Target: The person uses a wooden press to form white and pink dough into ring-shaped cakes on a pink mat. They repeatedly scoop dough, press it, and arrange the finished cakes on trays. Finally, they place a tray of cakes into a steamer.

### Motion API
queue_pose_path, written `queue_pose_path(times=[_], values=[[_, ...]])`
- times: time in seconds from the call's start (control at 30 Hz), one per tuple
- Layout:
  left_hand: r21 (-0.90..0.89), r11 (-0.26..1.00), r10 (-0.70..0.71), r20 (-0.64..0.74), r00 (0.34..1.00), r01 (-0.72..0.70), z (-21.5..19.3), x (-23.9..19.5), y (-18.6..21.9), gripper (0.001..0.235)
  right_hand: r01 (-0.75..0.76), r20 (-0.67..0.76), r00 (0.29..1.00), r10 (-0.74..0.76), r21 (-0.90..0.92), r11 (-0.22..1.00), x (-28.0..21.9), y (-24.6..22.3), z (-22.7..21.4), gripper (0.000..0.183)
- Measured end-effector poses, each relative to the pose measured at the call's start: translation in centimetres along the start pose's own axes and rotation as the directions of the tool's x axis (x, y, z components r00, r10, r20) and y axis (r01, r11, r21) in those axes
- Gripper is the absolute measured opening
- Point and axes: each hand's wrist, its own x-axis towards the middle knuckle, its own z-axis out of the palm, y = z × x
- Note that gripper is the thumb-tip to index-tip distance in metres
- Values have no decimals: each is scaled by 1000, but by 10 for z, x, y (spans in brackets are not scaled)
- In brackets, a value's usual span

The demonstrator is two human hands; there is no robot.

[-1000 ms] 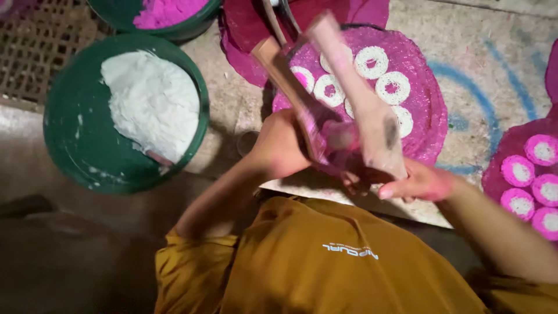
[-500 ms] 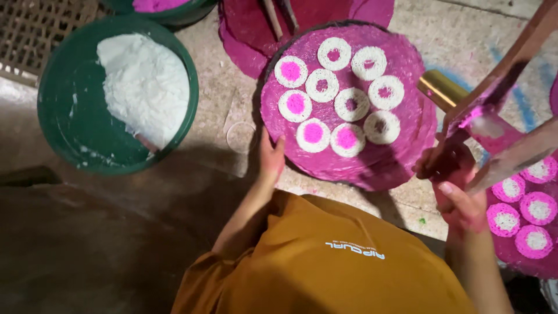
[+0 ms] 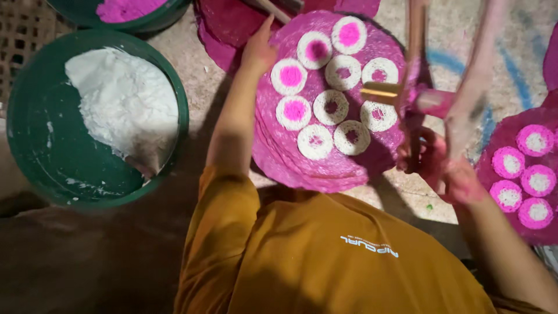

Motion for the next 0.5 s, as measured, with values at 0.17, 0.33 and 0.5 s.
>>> queue_pose_path(times=[0.17, 0.33, 0.5], values=[[-984, 180, 501, 101, 860, 11, 22, -77, 101, 79, -382, 35, 924, 380, 61, 922, 25, 2, 11, 107], [-927, -259, 760, -22, 650, 271, 8, -150, 137, 71, -532, 274, 788, 551, -145, 834, 43, -22, 31, 107], [-898, -406, 612, -130, 780, 169, 19, -154, 140, 36, -608, 129, 726, 676, -339, 718, 63, -53, 17, 96]])
